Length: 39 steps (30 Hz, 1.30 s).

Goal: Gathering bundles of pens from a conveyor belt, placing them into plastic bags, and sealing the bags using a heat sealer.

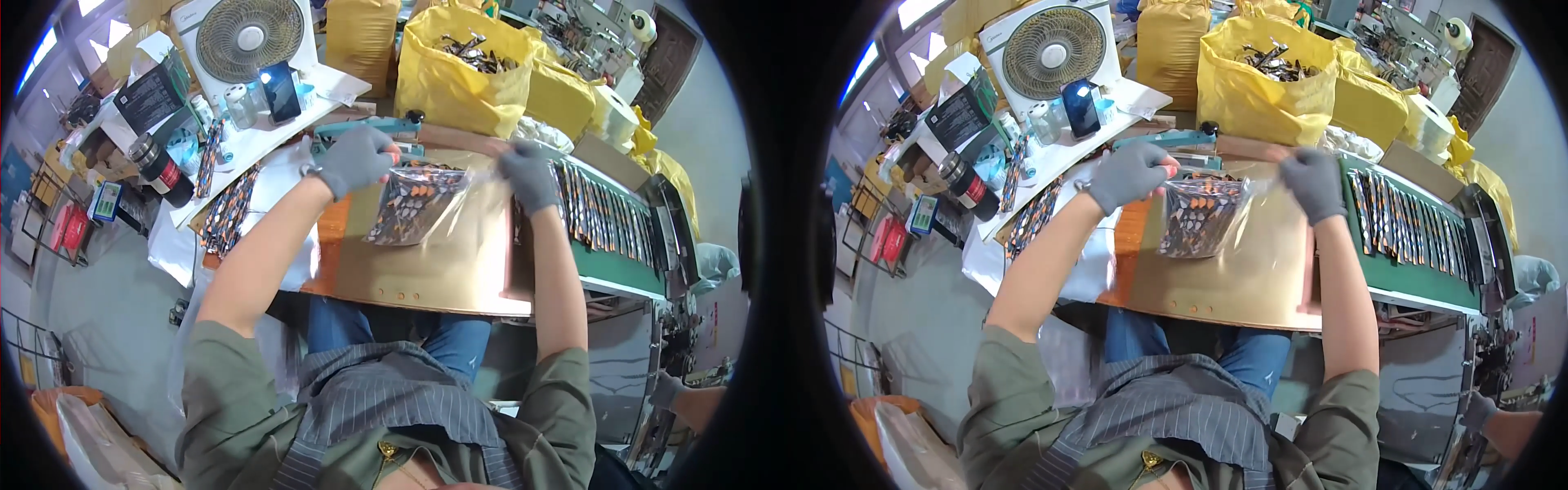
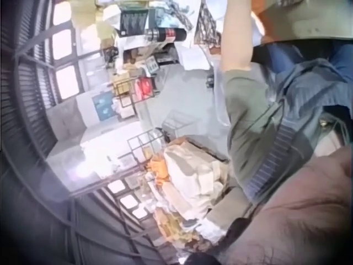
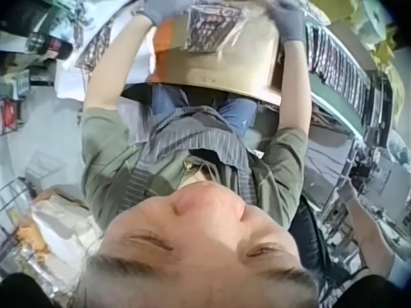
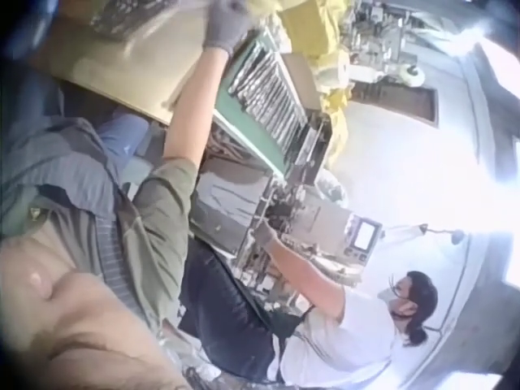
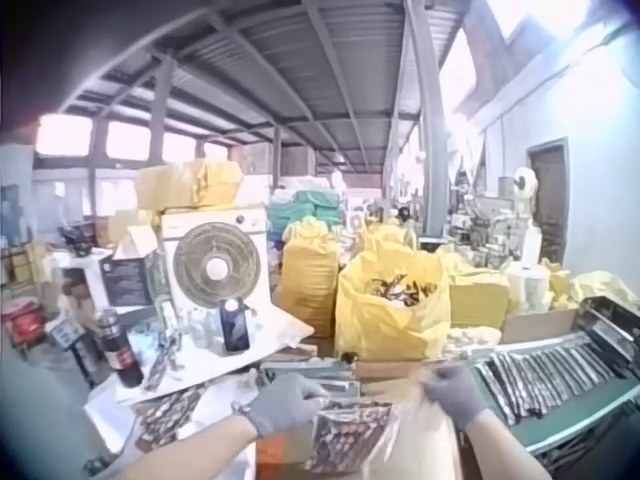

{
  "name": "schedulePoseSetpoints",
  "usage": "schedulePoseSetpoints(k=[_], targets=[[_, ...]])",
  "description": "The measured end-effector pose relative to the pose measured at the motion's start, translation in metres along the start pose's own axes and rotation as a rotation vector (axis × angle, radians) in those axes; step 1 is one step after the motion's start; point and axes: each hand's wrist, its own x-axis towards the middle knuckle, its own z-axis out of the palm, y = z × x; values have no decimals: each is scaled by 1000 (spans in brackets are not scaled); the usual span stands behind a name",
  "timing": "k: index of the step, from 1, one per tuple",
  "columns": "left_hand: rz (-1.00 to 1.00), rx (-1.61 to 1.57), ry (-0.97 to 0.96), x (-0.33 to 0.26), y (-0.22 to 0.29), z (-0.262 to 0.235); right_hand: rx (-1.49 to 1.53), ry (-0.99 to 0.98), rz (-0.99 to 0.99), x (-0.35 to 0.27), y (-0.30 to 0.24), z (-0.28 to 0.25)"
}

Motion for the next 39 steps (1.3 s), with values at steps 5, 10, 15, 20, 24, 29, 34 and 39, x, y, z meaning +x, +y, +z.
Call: schedulePoseSetpoints(k=[5,10,15,20,24,29,34,39], targets=[[0,-209,59,-17,15,-6,-187,580,-525,-10,8,11],[99,-356,74,-30,32,-9,-526,-471,31,-53,105,51],[-27,-418,114,-55,35,-21,-51,-159,-540,-79,-79,55],[152,-603,226,-44,-5,-10,17,-432,-219,-44,-66,71],[-116,-212,65,-27,-86,41,196,-350,-197,-1,-42,114],[-216,-546,116,9,-159,90,-414,86,-71,90,43,168],[-499,-603,19,54,-179,78,-385,-68,-164,152,31,198],[-463,-742,126,88,-245,60,-513,-3,-355,147,1,217]])
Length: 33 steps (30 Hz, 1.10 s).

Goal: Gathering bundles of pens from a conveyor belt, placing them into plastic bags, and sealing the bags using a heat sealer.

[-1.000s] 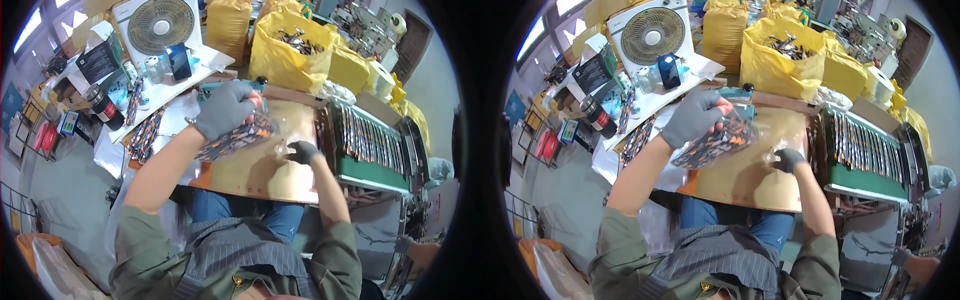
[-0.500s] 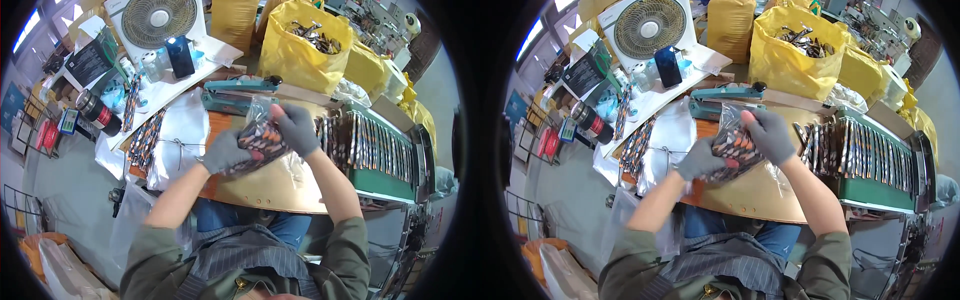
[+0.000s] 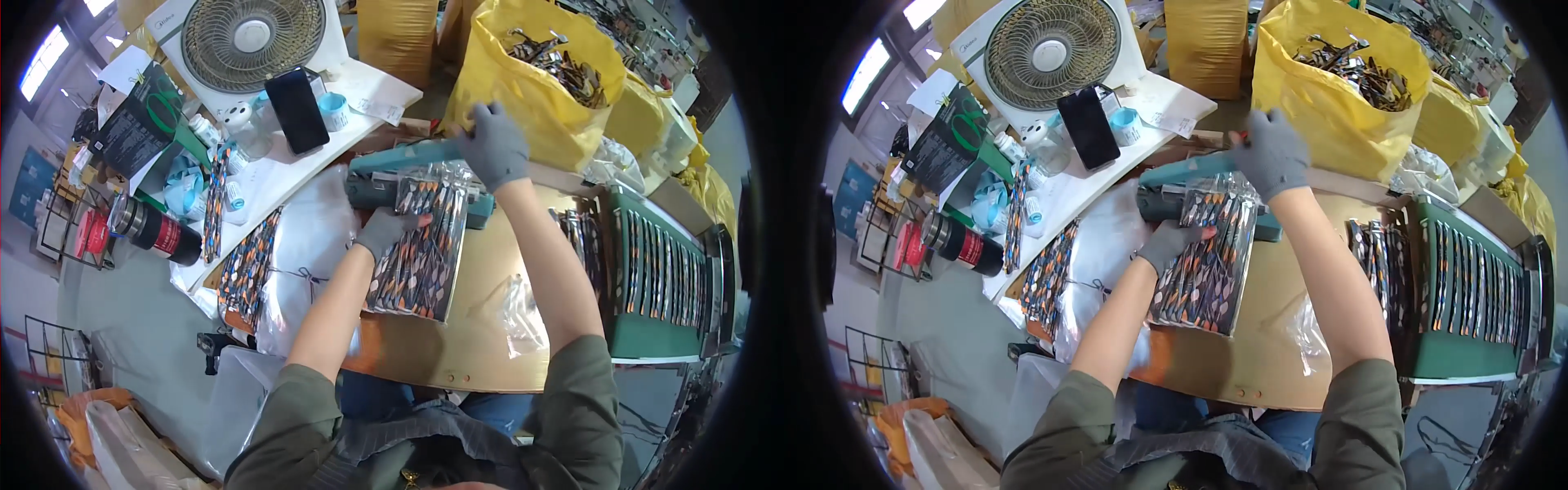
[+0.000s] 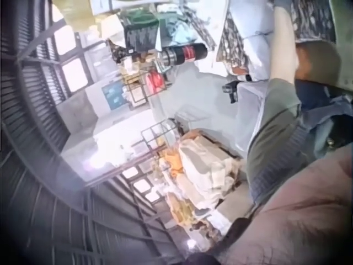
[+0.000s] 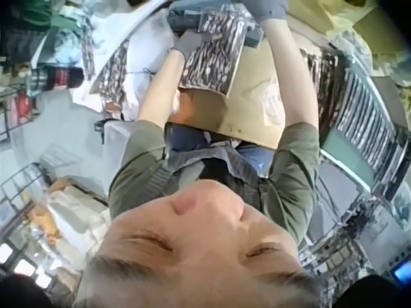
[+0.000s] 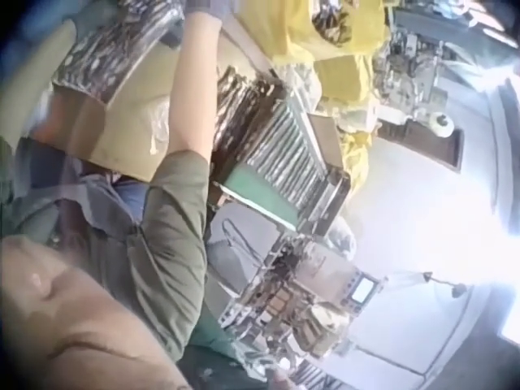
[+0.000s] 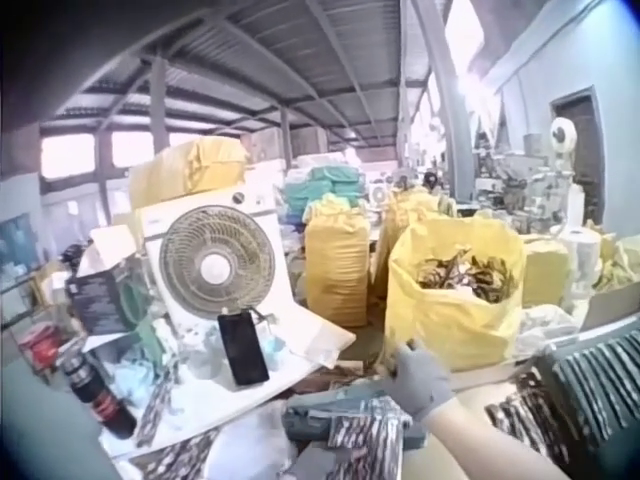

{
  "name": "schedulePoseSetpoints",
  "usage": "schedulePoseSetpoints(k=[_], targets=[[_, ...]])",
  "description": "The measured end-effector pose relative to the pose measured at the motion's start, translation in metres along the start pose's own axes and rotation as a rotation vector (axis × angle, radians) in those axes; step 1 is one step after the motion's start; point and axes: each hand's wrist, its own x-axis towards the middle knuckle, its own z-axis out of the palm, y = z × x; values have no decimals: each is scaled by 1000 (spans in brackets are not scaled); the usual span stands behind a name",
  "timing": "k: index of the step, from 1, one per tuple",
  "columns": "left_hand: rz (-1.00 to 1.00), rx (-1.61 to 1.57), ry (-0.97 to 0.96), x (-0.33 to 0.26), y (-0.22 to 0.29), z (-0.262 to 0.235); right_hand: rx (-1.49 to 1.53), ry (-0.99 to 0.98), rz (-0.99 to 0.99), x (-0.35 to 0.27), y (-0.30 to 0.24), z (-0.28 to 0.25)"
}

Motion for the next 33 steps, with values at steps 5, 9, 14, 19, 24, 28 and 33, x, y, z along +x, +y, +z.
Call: schedulePoseSetpoints(k=[5,9,14,19,24,28,33], targets=[[-99,111,-10,-11,11,10,-121,-100,190,-46,71,65],[-70,23,49,-15,-10,8,-97,-24,158,-45,63,71],[-89,103,60,-5,-19,1,-77,-21,215,-44,62,73],[-58,113,51,-11,-7,8,11,-47,268,-58,57,59],[3,133,41,-54,6,4,355,-31,227,-183,52,0],[142,193,2,-102,13,12,-192,-35,143,-317,72,-30],[455,813,462,-122,9,25,1037,-68,655,-319,49,-76]])
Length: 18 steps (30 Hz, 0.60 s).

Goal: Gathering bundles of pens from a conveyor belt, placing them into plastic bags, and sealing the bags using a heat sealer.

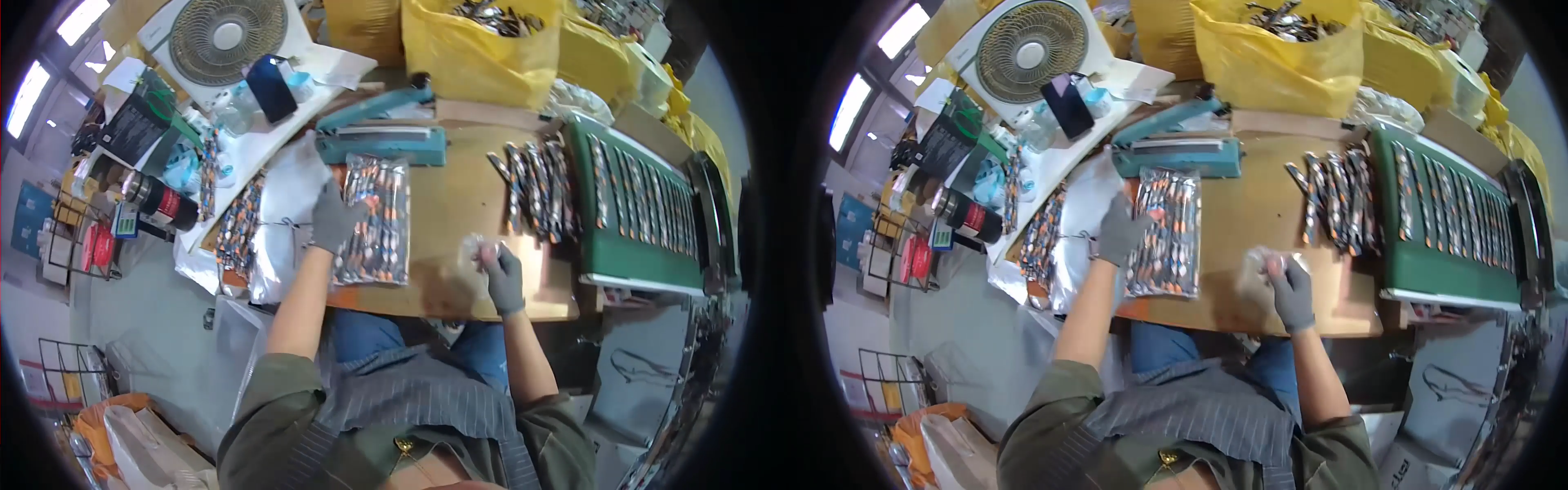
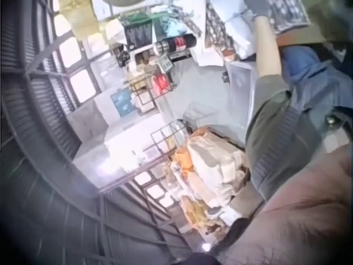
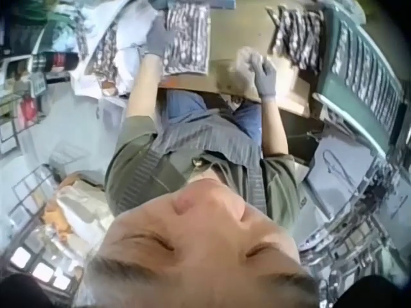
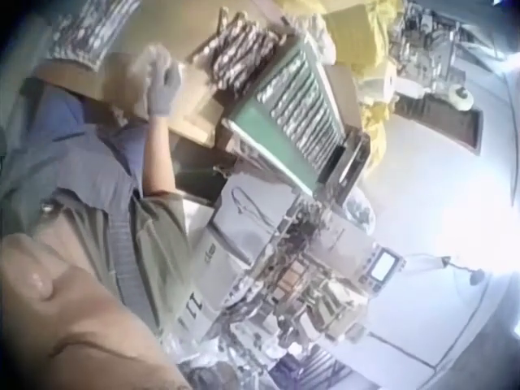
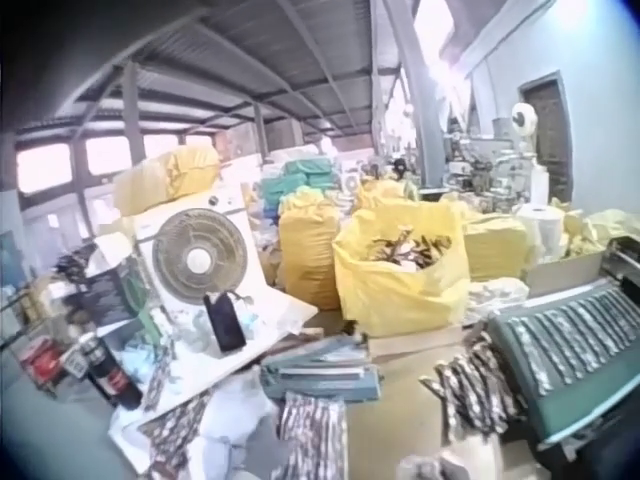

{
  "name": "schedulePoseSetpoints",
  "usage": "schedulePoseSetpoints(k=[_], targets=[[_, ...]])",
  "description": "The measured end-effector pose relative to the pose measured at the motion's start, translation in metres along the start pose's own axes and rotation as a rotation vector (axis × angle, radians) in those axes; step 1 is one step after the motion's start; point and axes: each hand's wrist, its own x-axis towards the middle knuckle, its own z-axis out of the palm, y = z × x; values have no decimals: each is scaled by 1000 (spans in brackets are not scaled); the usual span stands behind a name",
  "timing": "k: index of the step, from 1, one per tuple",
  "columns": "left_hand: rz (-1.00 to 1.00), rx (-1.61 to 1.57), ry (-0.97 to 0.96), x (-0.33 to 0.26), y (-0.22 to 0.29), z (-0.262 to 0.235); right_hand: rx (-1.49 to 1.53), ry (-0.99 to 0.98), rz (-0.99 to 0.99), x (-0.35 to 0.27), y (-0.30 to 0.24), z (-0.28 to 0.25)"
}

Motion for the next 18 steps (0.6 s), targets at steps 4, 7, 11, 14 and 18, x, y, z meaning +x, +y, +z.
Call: schedulePoseSetpoints(k=[4,7,11,14,18], targets=[[283,-357,-271,-29,87,-22,241,-335,23,8,-79,-1],[98,-650,-1063,-44,136,-29,22,-283,-46,13,-101,-4],[-15,-616,-918,-44,109,-31,76,-63,-19,30,-100,-41],[3,-729,-609,-59,113,-25,93,58,41,21,-106,-33],[180,-377,-477,-90,148,-11,-68,-39,-49,8,-106,-5]])
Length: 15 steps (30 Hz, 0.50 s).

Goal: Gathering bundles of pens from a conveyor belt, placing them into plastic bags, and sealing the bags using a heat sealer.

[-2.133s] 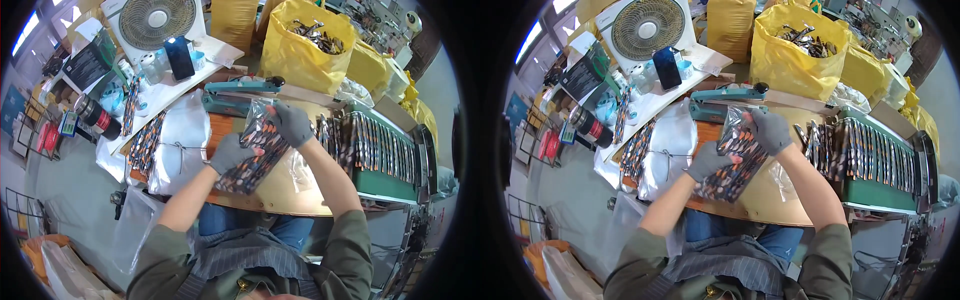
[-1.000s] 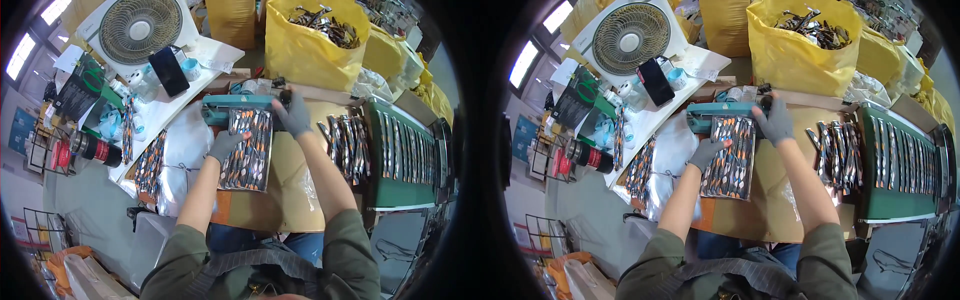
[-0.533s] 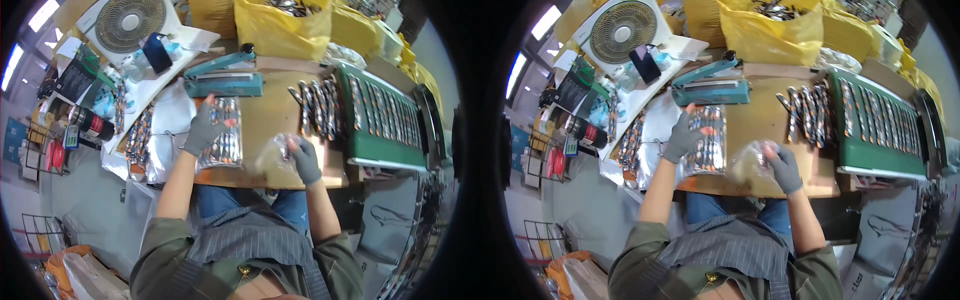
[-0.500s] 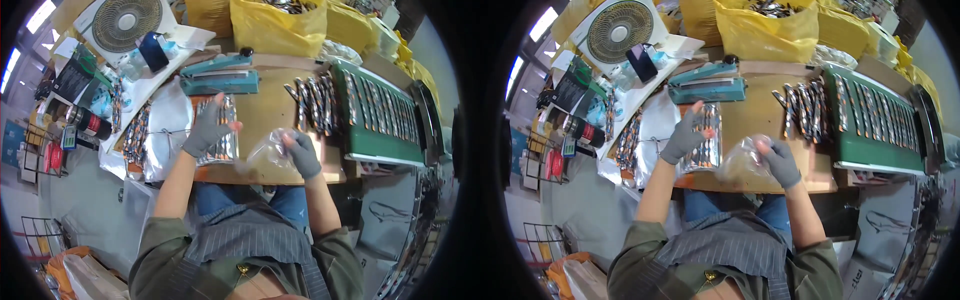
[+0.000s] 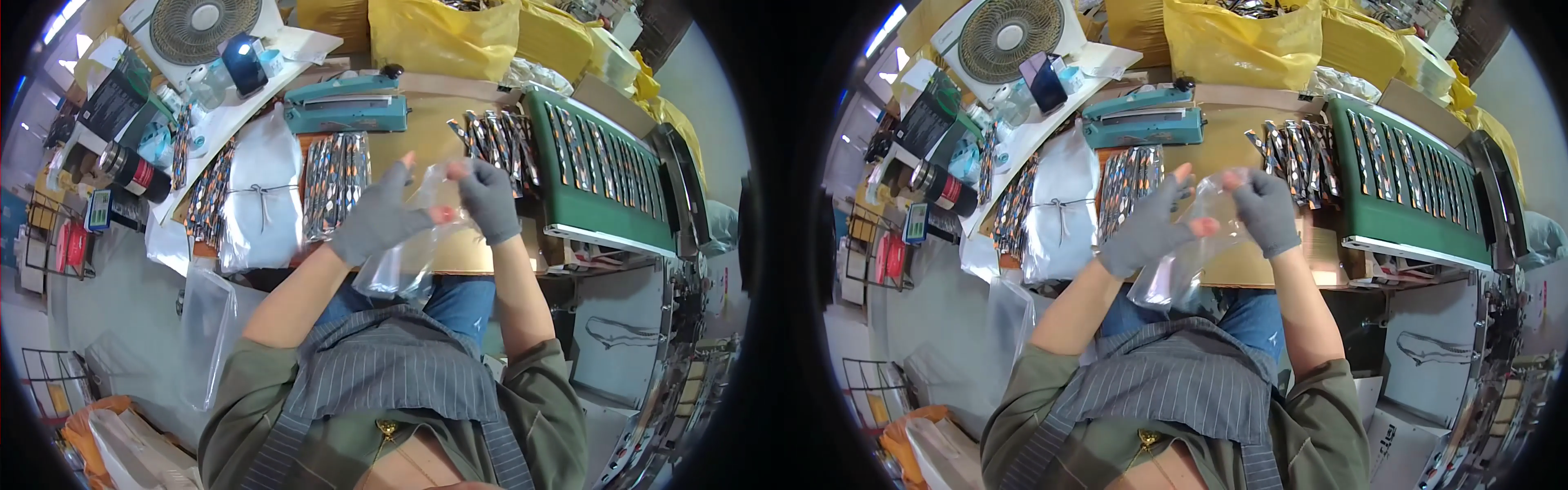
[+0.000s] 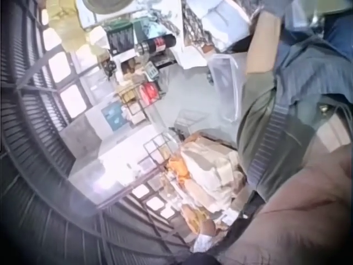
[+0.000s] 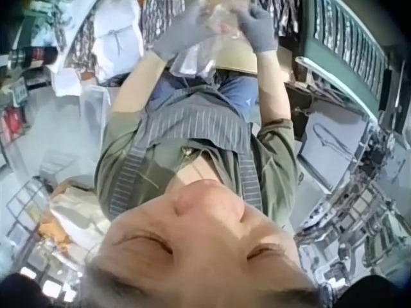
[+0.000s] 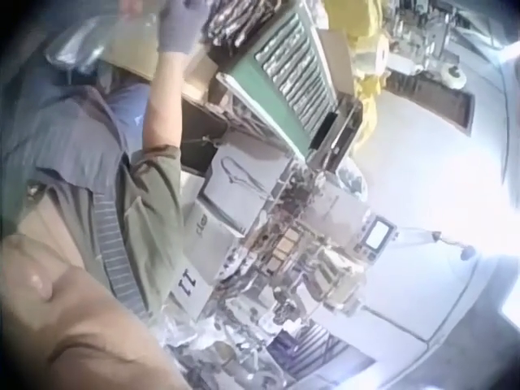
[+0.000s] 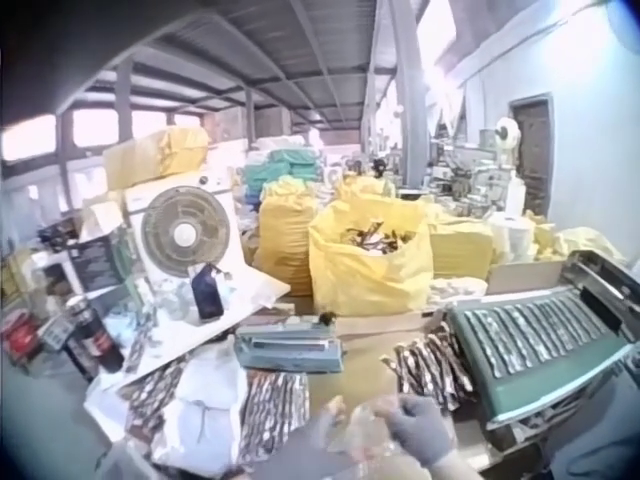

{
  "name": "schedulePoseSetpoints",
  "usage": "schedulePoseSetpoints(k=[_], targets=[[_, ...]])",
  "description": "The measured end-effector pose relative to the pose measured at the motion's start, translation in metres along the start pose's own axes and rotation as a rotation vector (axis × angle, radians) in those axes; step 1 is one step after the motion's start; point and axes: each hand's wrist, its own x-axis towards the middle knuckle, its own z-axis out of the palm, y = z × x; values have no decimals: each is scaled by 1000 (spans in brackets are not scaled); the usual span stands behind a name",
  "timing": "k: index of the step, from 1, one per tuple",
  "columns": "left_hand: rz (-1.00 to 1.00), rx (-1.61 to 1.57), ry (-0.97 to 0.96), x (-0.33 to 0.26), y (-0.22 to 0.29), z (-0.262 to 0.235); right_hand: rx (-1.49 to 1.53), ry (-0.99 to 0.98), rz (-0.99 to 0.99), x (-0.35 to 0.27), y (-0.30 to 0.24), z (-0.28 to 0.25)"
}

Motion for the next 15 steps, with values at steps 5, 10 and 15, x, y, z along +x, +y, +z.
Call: schedulePoseSetpoints(k=[5,10,15], targets=[[-204,-368,-225,9,-12,-22,-18,-191,122,3,-19,-17],[-292,-446,-149,0,-28,-47,246,-132,243,-5,-1,-43],[-294,-390,-165,1,-26,-54,195,-282,194,-23,17,-25]])
